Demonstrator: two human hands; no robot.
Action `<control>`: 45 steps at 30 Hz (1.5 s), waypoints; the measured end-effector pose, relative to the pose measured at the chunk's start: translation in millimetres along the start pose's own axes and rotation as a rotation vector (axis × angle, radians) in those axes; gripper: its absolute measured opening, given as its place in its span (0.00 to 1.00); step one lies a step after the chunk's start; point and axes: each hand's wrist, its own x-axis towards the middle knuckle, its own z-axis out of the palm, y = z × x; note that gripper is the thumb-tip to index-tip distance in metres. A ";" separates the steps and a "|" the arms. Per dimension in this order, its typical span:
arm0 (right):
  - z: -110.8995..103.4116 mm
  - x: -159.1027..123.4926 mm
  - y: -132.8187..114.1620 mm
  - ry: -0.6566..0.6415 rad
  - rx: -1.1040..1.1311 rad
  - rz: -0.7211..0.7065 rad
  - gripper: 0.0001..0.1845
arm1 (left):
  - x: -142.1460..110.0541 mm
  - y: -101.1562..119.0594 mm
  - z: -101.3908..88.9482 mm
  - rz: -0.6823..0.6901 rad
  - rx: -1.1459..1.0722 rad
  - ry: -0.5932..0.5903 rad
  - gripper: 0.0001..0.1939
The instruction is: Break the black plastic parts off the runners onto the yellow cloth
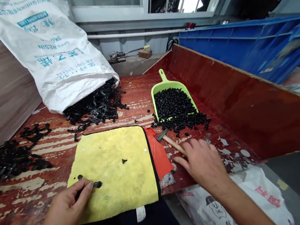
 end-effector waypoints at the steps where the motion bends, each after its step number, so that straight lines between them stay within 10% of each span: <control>1: 3.9 -3.9 17.1 -0.092 0.017 -0.004 0.08 | -0.4 -0.2 0.1 0.001 -0.004 -0.004 0.22; 10: 7.5 -13.2 47.5 -0.489 0.797 0.230 0.10 | -4.6 4.4 1.4 0.014 0.010 0.026 0.19; 14: -22.1 -31.4 10.8 -0.264 0.787 0.088 0.24 | -4.4 6.5 1.4 0.017 0.013 0.036 0.19; 19: -55.3 -47.1 -67.5 -0.513 0.772 -0.151 0.18 | -4.7 7.7 -0.2 -0.010 -0.018 0.023 0.19; 27: -37.9 -37.0 -109.7 -0.008 0.628 -0.427 0.29 | -2.6 9.2 -1.0 -0.005 -0.021 0.008 0.19; 45: -10.7 -43.3 -125.7 -0.037 0.510 -0.389 0.31 | -5.7 8.6 6.5 -0.008 0.150 0.027 0.17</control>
